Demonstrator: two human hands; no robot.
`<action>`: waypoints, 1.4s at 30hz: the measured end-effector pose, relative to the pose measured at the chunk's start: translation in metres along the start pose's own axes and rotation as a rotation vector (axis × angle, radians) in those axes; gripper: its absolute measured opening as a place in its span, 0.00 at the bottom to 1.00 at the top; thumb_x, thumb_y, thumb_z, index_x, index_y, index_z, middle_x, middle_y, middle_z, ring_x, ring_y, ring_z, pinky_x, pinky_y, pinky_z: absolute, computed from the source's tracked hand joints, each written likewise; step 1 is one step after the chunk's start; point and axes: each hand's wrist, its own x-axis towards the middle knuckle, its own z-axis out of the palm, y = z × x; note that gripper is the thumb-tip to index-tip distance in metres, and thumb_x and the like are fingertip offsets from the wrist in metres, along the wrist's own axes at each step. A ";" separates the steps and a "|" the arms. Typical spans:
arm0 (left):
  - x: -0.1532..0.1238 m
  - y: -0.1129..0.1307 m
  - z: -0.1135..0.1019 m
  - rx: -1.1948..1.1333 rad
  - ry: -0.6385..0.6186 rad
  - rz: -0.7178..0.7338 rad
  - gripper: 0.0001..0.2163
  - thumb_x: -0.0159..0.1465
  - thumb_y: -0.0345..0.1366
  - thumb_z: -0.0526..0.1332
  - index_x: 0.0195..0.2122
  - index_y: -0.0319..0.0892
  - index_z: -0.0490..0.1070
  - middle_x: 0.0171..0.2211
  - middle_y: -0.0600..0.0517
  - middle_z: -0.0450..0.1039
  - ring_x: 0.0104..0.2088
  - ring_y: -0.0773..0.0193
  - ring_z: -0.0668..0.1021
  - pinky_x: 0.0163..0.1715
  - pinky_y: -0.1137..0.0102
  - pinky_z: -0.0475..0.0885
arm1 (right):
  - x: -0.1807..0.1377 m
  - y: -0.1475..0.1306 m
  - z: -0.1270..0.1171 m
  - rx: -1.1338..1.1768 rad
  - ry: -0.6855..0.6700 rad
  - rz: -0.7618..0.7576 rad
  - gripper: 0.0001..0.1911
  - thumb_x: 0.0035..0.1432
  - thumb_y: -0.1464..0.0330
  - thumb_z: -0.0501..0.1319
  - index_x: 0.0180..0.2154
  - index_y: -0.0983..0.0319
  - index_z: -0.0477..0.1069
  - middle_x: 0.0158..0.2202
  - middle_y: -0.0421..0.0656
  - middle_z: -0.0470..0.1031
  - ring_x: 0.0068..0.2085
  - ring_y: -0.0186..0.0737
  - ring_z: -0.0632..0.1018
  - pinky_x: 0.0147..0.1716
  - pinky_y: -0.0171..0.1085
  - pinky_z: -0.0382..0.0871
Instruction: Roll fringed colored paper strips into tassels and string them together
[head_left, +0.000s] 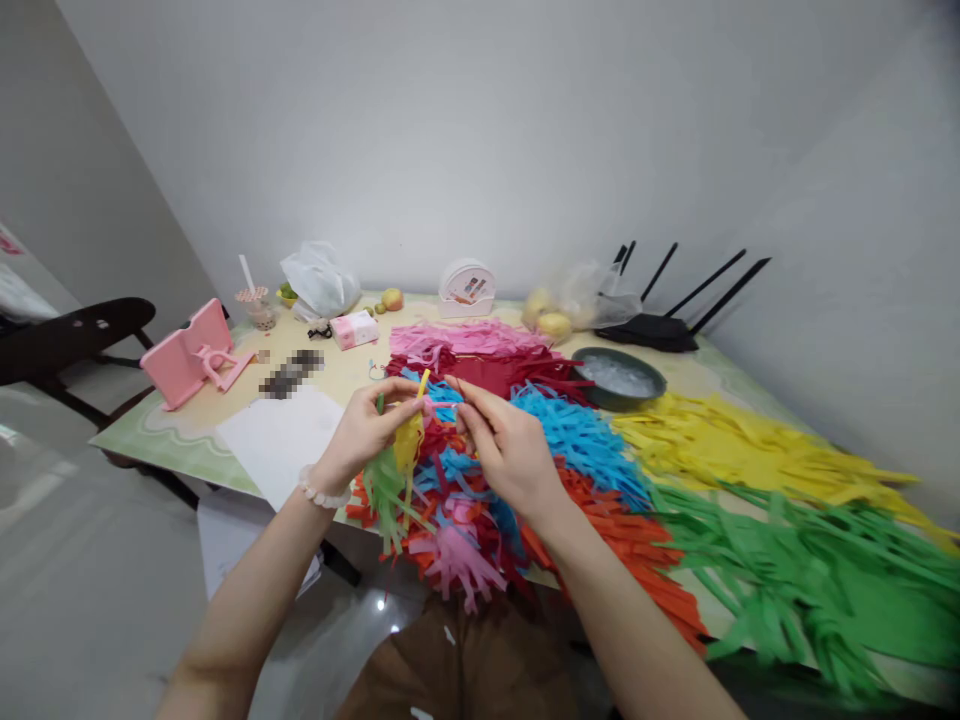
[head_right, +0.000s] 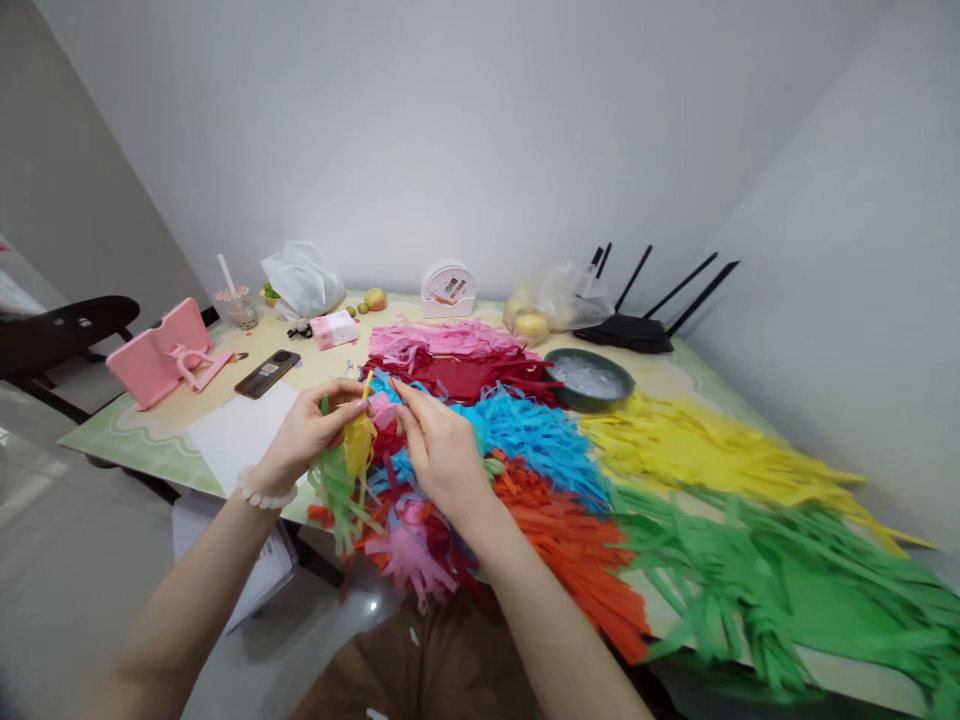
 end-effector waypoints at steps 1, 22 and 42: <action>-0.001 0.000 0.001 0.010 0.020 0.028 0.13 0.59 0.43 0.67 0.39 0.39 0.76 0.32 0.49 0.78 0.21 0.71 0.71 0.18 0.76 0.63 | -0.003 -0.002 0.001 0.007 -0.015 0.032 0.17 0.68 0.67 0.52 0.54 0.60 0.72 0.30 0.43 0.77 0.31 0.42 0.78 0.36 0.39 0.72; -0.007 -0.008 0.005 0.409 0.042 0.328 0.08 0.65 0.36 0.63 0.42 0.41 0.78 0.37 0.49 0.81 0.35 0.63 0.79 0.36 0.70 0.72 | -0.003 -0.003 0.008 0.329 -0.077 0.304 0.18 0.62 0.63 0.57 0.53 0.62 0.68 0.24 0.37 0.75 0.20 0.36 0.74 0.25 0.36 0.69; -0.010 -0.017 0.012 0.978 -0.102 0.500 0.10 0.70 0.37 0.55 0.44 0.41 0.74 0.41 0.48 0.79 0.39 0.59 0.80 0.36 0.69 0.72 | 0.009 0.017 0.006 0.323 -0.145 0.378 0.10 0.55 0.61 0.62 0.33 0.61 0.72 0.25 0.38 0.71 0.20 0.33 0.71 0.20 0.33 0.66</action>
